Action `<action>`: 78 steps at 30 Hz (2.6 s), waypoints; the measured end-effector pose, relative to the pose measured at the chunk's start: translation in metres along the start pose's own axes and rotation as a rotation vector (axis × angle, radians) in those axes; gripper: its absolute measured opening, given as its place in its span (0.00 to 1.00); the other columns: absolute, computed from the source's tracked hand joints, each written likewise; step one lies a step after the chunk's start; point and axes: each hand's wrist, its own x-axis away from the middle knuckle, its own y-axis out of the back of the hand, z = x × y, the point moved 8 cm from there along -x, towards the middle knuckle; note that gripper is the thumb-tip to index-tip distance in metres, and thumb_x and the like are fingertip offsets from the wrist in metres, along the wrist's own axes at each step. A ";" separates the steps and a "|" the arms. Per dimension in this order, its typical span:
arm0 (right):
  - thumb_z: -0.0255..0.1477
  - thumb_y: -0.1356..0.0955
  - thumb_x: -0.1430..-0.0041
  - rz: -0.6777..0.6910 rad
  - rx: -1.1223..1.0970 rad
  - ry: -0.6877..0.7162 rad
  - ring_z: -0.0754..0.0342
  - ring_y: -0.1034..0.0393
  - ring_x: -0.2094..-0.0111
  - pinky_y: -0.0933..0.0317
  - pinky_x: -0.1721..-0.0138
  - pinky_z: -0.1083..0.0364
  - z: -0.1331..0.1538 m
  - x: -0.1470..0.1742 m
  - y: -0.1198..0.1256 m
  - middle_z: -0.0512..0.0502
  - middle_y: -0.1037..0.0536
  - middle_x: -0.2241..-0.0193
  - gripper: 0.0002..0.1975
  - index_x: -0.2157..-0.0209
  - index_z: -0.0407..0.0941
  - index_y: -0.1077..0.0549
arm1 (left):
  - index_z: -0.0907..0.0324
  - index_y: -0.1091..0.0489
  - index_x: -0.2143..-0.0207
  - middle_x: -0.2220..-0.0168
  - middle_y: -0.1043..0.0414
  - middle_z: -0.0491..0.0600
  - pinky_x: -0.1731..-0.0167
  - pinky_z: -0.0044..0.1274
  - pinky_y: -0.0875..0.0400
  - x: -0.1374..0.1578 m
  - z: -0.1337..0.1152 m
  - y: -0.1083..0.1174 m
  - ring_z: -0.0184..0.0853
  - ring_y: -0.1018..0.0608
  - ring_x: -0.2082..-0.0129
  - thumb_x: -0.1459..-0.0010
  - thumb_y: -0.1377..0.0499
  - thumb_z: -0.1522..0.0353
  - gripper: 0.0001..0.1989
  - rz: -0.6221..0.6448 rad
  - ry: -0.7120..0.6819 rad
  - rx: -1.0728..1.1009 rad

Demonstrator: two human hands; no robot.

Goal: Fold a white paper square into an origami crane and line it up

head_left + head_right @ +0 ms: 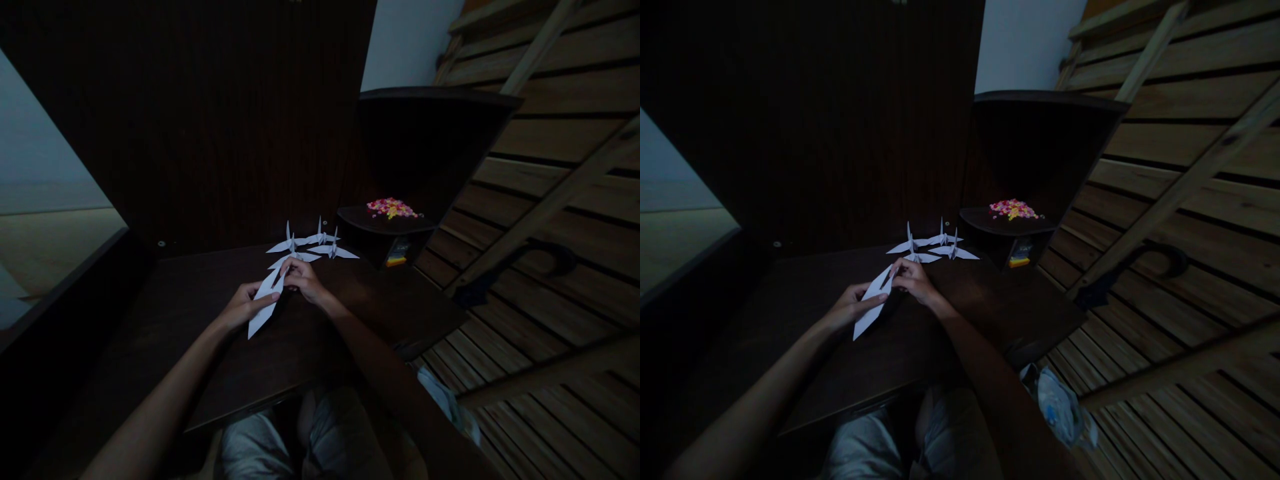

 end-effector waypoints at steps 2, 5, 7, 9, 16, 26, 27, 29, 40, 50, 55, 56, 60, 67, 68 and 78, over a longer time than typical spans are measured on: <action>0.28 0.30 0.62 0.019 0.020 -0.011 0.63 0.44 0.81 0.51 0.82 0.62 0.000 0.000 -0.001 0.56 0.34 0.80 0.10 0.76 0.44 0.34 | 0.63 0.25 0.68 0.77 0.30 0.45 0.79 0.20 0.40 0.000 0.000 0.001 0.30 0.32 0.79 0.60 0.32 0.57 0.21 -0.014 -0.002 -0.016; 0.28 0.29 0.62 0.050 0.036 0.000 0.62 0.44 0.82 0.51 0.82 0.62 0.001 0.000 -0.003 0.56 0.34 0.81 0.10 0.76 0.44 0.34 | 0.64 0.25 0.68 0.77 0.30 0.46 0.79 0.20 0.40 0.002 -0.002 0.004 0.31 0.31 0.78 0.60 0.32 0.56 0.22 -0.052 -0.015 -0.038; 0.29 0.28 0.61 0.060 0.041 0.005 0.62 0.43 0.81 0.51 0.82 0.62 0.000 0.000 -0.003 0.56 0.34 0.80 0.11 0.75 0.44 0.34 | 0.64 0.25 0.69 0.76 0.30 0.46 0.79 0.21 0.39 0.002 -0.002 0.006 0.31 0.31 0.78 0.60 0.32 0.55 0.22 -0.078 -0.029 -0.048; 0.29 0.28 0.60 0.066 0.048 0.000 0.62 0.43 0.81 0.51 0.82 0.62 -0.001 0.000 -0.003 0.55 0.33 0.79 0.11 0.75 0.44 0.34 | 0.64 0.25 0.69 0.76 0.30 0.47 0.79 0.21 0.39 0.002 -0.003 0.008 0.31 0.31 0.78 0.60 0.33 0.55 0.22 -0.104 -0.046 -0.053; 0.30 0.28 0.57 0.097 0.104 0.049 0.62 0.39 0.78 0.44 0.77 0.61 -0.003 -0.002 -0.004 0.53 0.31 0.73 0.11 0.70 0.44 0.31 | 0.63 0.24 0.66 0.76 0.29 0.46 0.79 0.20 0.40 0.001 -0.004 0.012 0.31 0.32 0.78 0.60 0.32 0.54 0.24 -0.143 -0.063 -0.061; 0.28 0.28 0.56 -0.016 0.284 0.199 0.55 0.34 0.65 0.37 0.65 0.56 0.007 -0.002 0.002 0.49 0.31 0.69 0.06 0.75 0.44 0.29 | 0.63 0.22 0.67 0.76 0.27 0.47 0.79 0.21 0.41 0.000 -0.005 0.021 0.32 0.31 0.78 0.60 0.33 0.54 0.23 -0.255 -0.103 -0.117; 0.28 0.28 0.55 -0.021 0.298 0.202 0.55 0.34 0.65 0.37 0.66 0.56 0.007 -0.002 0.002 0.49 0.31 0.68 0.06 0.74 0.44 0.28 | 0.63 0.22 0.67 0.76 0.27 0.47 0.79 0.21 0.40 0.000 -0.006 0.021 0.33 0.31 0.77 0.60 0.33 0.54 0.23 -0.270 -0.111 -0.120; 0.28 0.28 0.54 -0.022 0.316 0.203 0.55 0.34 0.64 0.37 0.67 0.57 0.008 -0.001 0.001 0.48 0.31 0.67 0.05 0.74 0.44 0.28 | 0.64 0.22 0.67 0.75 0.26 0.48 0.78 0.22 0.40 0.000 -0.007 0.022 0.34 0.30 0.76 0.60 0.33 0.54 0.23 -0.283 -0.125 -0.125; 0.31 0.30 0.48 -0.023 0.393 0.227 0.54 0.32 0.62 0.38 0.66 0.57 0.014 0.001 -0.003 0.47 0.27 0.67 0.05 0.70 0.45 0.25 | 0.64 0.22 0.69 0.75 0.25 0.48 0.76 0.22 0.38 0.002 -0.010 0.028 0.35 0.29 0.75 0.59 0.33 0.54 0.22 -0.366 -0.164 -0.166; 0.36 0.31 0.48 -0.034 0.284 0.032 0.60 0.37 0.76 0.48 0.83 0.63 -0.014 -0.003 -0.003 0.50 0.29 0.74 0.11 0.68 0.43 0.26 | 0.64 0.22 0.68 0.73 0.24 0.48 0.73 0.23 0.35 0.004 -0.015 0.035 0.37 0.27 0.73 0.56 0.36 0.55 0.20 -0.447 -0.192 -0.220; 0.37 0.30 0.50 -0.059 0.266 0.037 0.61 0.37 0.76 0.45 0.79 0.61 -0.013 -0.004 -0.001 0.50 0.28 0.75 0.11 0.70 0.42 0.26 | 0.64 0.22 0.67 0.72 0.24 0.49 0.73 0.23 0.34 0.004 -0.014 0.034 0.38 0.26 0.71 0.55 0.38 0.54 0.22 -0.458 -0.182 -0.275; 0.37 0.31 0.50 -0.056 0.259 0.038 0.61 0.37 0.76 0.44 0.78 0.61 -0.013 -0.004 -0.002 0.50 0.28 0.75 0.11 0.70 0.42 0.27 | 0.64 0.22 0.67 0.71 0.23 0.49 0.73 0.23 0.35 0.004 -0.014 0.034 0.38 0.26 0.71 0.55 0.38 0.54 0.22 -0.461 -0.185 -0.274; 0.37 0.30 0.50 -0.060 0.230 0.070 0.61 0.37 0.76 0.43 0.78 0.61 -0.013 -0.004 -0.003 0.51 0.29 0.75 0.12 0.71 0.43 0.28 | 0.63 0.22 0.67 0.72 0.24 0.49 0.75 0.23 0.36 0.004 -0.015 0.034 0.37 0.26 0.72 0.55 0.37 0.54 0.21 -0.462 -0.192 -0.263; 0.38 0.28 0.55 -0.112 0.146 0.032 0.60 0.36 0.76 0.43 0.79 0.62 -0.012 -0.004 -0.001 0.53 0.30 0.76 0.15 0.69 0.44 0.31 | 0.63 0.22 0.67 0.72 0.23 0.49 0.74 0.23 0.35 0.002 -0.009 0.039 0.37 0.26 0.72 0.58 0.35 0.53 0.23 -0.466 -0.170 -0.208; 0.37 0.28 0.55 -0.107 0.140 0.014 0.61 0.36 0.76 0.44 0.80 0.62 -0.012 -0.004 -0.001 0.53 0.30 0.76 0.15 0.68 0.44 0.31 | 0.63 0.22 0.66 0.72 0.23 0.50 0.73 0.23 0.35 0.001 -0.008 0.040 0.37 0.26 0.72 0.58 0.34 0.53 0.23 -0.471 -0.166 -0.186; 0.40 0.28 0.54 -0.051 0.152 -0.086 0.62 0.38 0.80 0.48 0.81 0.62 -0.020 -0.002 -0.004 0.52 0.28 0.78 0.15 0.73 0.42 0.29 | 0.64 0.23 0.63 0.72 0.23 0.52 0.73 0.24 0.33 0.001 -0.005 0.035 0.36 0.25 0.74 0.60 0.32 0.56 0.25 -0.412 -0.138 0.024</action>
